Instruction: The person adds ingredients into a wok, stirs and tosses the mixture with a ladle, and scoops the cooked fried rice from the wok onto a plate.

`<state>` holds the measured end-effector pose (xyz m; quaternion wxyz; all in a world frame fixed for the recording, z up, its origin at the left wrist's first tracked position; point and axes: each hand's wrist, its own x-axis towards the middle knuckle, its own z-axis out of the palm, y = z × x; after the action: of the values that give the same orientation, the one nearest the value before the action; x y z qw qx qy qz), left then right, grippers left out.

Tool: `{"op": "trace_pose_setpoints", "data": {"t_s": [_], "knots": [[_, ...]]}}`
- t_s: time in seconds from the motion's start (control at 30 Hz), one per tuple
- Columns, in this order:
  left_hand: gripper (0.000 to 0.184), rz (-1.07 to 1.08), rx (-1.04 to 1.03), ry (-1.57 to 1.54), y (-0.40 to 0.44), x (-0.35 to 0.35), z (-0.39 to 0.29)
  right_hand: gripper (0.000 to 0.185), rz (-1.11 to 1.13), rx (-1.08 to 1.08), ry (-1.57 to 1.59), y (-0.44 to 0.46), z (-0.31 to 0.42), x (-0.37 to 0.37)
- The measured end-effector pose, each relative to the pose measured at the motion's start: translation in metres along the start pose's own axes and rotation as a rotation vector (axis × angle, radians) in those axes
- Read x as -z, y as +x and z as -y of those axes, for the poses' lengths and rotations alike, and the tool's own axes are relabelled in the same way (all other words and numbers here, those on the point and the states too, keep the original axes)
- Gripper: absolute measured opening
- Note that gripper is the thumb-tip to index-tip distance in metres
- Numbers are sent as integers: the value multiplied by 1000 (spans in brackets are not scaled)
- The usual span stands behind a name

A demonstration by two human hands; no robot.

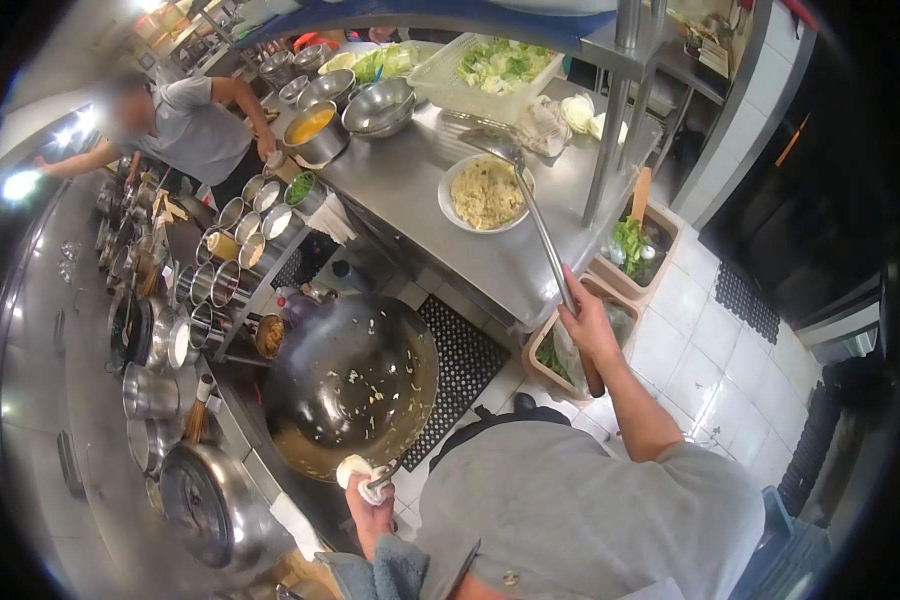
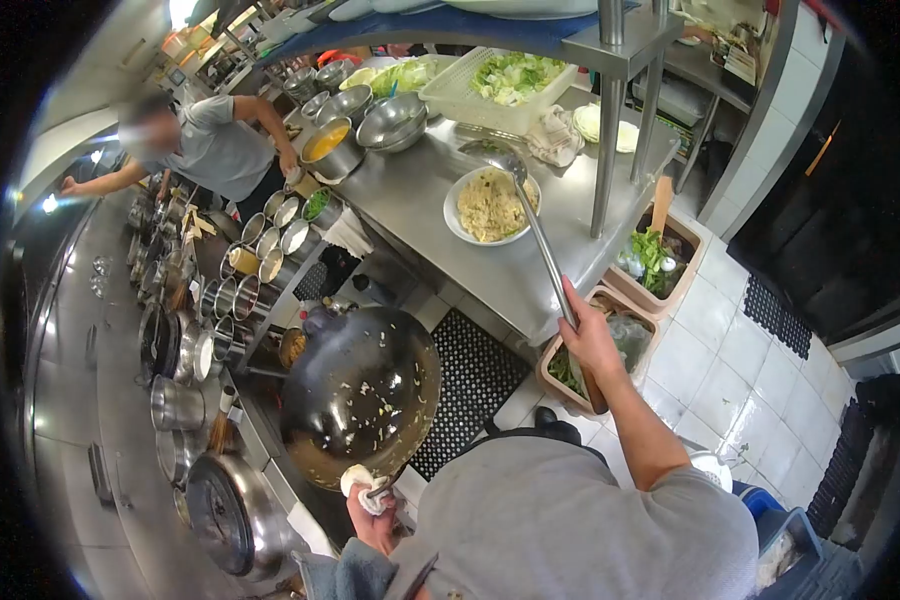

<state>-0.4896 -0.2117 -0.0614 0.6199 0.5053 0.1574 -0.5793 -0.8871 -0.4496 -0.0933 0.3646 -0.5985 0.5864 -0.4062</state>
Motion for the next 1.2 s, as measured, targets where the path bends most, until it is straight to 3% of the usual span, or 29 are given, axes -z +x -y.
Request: {"op": "trace_pose_setpoints", "data": {"t_s": [0.03, 0.1, 0.17, 0.23, 0.37, 0.43, 0.57, 0.67, 0.73, 0.87, 0.97, 1.03, 1.1, 1.2], "knots": [[20, -12, -32, 32, -3, -9, -1, 67, -10, 63, -41, 3, -7, 1], [21, 4, -93, 62, 1, -20, 0, 67, 17, -21, 94, 9, 5, 5], [20, 16, -156, 141, 8, -26, 0, 66, 124, -300, 255, 7, 37, 16], [10, -81, -221, 213, 13, -46, 1, 66, 107, -210, 295, 5, 44, 14], [9, 94, -237, 214, 44, -57, -11, 60, 254, -241, 381, 7, 92, -4], [11, 137, -265, 246, 65, -80, -17, 57, 271, 87, 242, 29, 74, -45], [35, 343, -297, 310, 101, -134, -37, 53, 382, 221, -97, 74, 111, -103], [34, 466, -225, 310, 132, -157, -54, 53, 403, 412, -242, 94, 124, -126], [32, 500, -204, 299, 146, -173, -65, 53, 457, 483, -379, 98, 113, -111], [28, 543, -185, 338, 175, -184, -92, 50, 475, 497, -821, 99, 83, -11], [26, 525, -167, 346, 187, -191, -100, 50, 430, 391, -829, 111, 115, -13], [26, 527, -150, 365, 189, -198, -104, 52, 311, 445, -637, 128, 133, -67], [26, 569, -161, 373, 195, -202, -106, 53, 270, 473, -488, 147, 113, -113], [25, 591, -191, 327, 190, -205, -106, 53, 330, 385, -397, 145, 96, -108]]}}
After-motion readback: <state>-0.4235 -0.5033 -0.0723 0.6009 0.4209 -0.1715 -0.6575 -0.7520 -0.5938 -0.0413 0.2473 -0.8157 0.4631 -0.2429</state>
